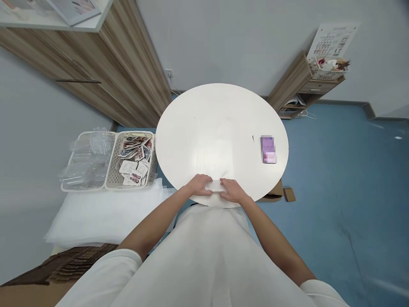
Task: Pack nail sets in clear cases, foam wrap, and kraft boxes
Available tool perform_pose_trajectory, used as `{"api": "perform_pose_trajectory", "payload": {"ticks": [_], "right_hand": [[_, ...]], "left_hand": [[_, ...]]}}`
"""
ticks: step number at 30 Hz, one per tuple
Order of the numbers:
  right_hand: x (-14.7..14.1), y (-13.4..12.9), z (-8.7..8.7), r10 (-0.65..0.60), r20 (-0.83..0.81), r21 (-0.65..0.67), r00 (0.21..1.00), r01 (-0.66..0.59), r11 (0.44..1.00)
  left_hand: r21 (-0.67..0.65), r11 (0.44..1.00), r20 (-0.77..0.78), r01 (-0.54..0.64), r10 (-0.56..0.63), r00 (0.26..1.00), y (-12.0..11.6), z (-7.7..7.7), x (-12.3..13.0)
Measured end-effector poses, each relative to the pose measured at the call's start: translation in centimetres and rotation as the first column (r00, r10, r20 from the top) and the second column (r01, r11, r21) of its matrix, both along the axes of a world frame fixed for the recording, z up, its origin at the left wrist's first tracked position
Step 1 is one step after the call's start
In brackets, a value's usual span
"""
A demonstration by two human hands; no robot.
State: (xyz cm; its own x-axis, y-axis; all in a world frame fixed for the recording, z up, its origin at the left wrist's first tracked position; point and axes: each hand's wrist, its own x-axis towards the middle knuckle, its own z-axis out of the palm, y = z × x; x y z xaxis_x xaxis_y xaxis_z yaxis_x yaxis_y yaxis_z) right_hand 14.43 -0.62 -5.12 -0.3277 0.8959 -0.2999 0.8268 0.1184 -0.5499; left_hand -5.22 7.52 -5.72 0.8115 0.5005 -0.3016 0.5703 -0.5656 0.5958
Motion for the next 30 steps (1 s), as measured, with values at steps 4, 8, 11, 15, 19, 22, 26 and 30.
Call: {"api": "perform_pose_trajectory", "payload": {"ticks": [4,8,11,15,19,22,26,30], "right_hand": [[0.7,1.2,0.6,-0.049,-0.051,0.029,0.998,0.051,0.998],[1.7,3.6,0.7,-0.105,-0.112,-0.08,0.988,0.097,0.992],[2.3,5.1,0.5,-0.184,-0.156,-0.18,0.97,0.155,0.971],[2.8,6.3,-0.2,-0.295,-0.165,-0.272,0.941,0.244,0.931],[3.3,6.7,-1.4,-0.432,-0.139,-0.301,0.891,0.378,0.876],[3.5,6.5,-2.3,-0.504,-0.116,-0.25,0.856,0.466,0.849],[3.4,5.9,-3.1,-0.461,-0.047,-0.143,0.886,0.451,0.881],[2.5,5.2,-3.0,-0.465,0.049,0.09,0.884,0.459,0.884]], "left_hand": [[-0.1,0.99,0.051,-0.098,0.104,0.993,0.5,0.3,-0.6],[-0.185,0.96,0.1,-0.212,0.233,0.967,1.8,0.4,-1.6],[-0.255,0.912,0.064,-0.322,0.348,0.935,2.6,-0.1,-2.3],[-0.322,0.841,0.006,-0.435,0.461,0.887,3.3,-1.2,-2.6],[-0.352,0.738,-0.043,-0.576,0.602,0.797,3.8,-2.0,-2.4],[-0.335,0.686,-0.108,-0.646,0.653,0.75,4.0,-2.2,-2.2],[-0.302,0.675,-0.146,-0.673,0.665,0.732,4.2,-2.4,-2.0],[-0.185,0.658,-0.145,-0.73,0.716,0.682,3.8,-2.0,-1.5]]}}
